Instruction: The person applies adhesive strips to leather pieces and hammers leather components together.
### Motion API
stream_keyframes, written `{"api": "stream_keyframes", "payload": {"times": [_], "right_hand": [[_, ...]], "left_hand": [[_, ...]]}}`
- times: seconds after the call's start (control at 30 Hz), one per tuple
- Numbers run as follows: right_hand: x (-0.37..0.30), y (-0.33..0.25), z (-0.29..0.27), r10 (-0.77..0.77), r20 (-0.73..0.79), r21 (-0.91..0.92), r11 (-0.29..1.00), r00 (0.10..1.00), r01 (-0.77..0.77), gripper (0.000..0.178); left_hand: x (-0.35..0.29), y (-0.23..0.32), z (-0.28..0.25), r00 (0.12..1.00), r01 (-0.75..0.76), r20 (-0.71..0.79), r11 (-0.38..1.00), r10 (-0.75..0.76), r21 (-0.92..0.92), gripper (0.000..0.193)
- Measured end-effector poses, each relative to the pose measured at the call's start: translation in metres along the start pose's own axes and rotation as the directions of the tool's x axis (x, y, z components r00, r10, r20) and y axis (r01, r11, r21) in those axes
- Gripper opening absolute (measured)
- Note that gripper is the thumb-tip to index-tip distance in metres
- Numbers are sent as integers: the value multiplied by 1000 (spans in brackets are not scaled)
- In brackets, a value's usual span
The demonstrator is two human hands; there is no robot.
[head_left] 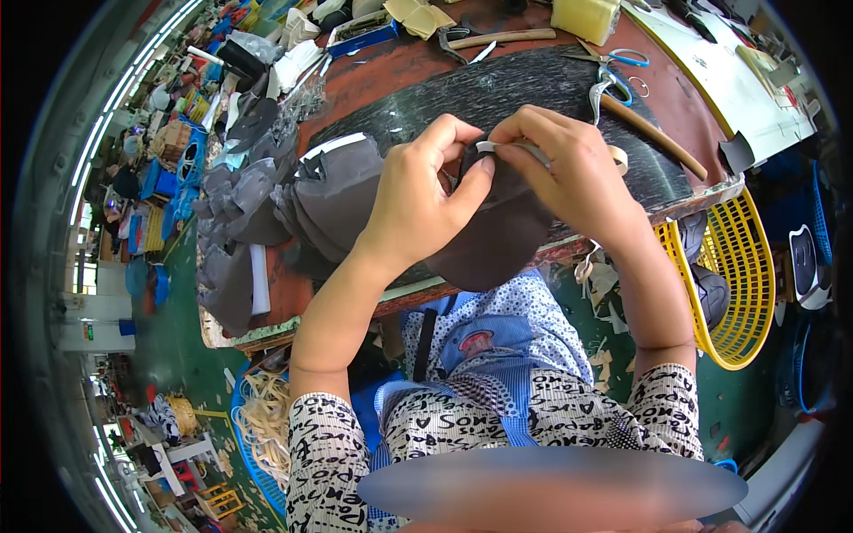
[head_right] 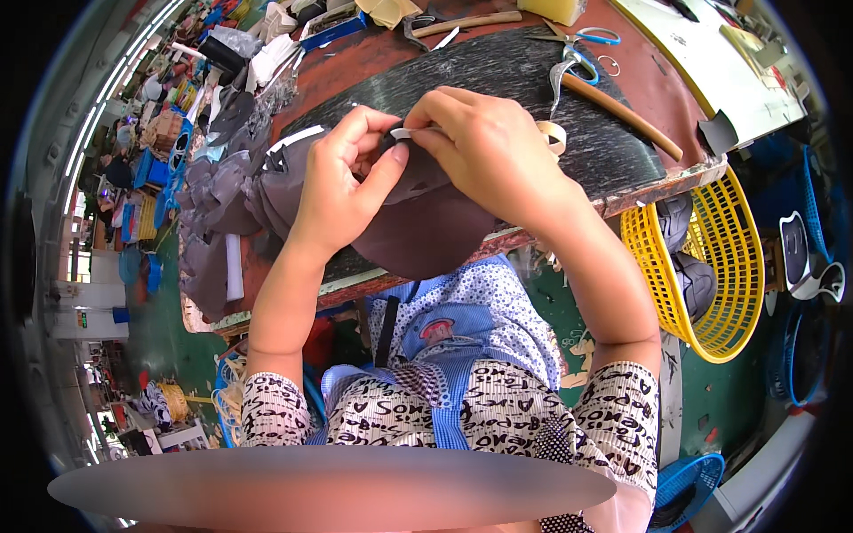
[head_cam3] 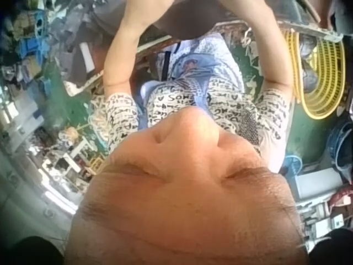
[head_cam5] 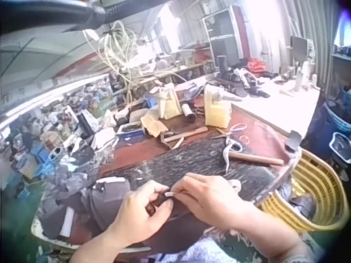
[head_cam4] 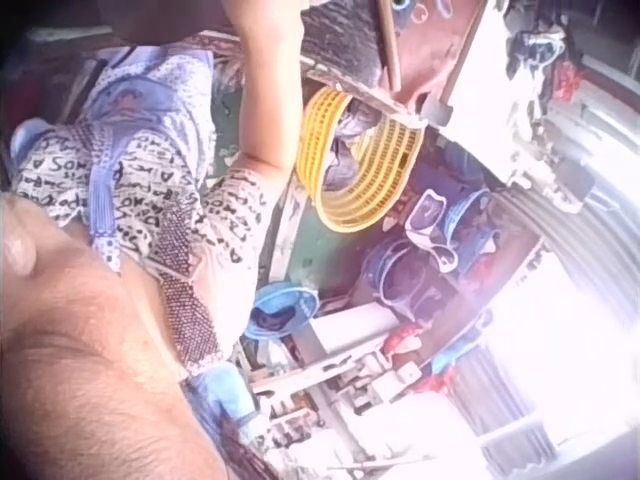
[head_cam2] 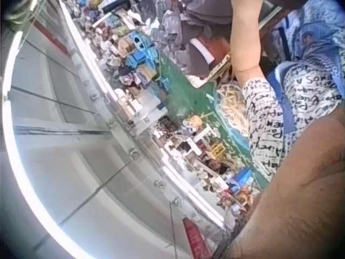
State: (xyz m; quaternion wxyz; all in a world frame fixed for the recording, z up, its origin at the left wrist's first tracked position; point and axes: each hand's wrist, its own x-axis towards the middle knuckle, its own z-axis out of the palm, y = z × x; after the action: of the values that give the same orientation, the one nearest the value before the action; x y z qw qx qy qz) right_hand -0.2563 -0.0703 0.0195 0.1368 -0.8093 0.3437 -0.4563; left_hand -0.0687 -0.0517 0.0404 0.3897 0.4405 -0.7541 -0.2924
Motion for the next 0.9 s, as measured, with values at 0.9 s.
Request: {"api": "stream_keyframes", "payload": {"times": [0.9], "right_hand": [[-42,-48,51,191,270,281,922,944,-267,9]], "left_hand": [[-134,-16,-119,968,134,-239,968,-82,212,14]]}}
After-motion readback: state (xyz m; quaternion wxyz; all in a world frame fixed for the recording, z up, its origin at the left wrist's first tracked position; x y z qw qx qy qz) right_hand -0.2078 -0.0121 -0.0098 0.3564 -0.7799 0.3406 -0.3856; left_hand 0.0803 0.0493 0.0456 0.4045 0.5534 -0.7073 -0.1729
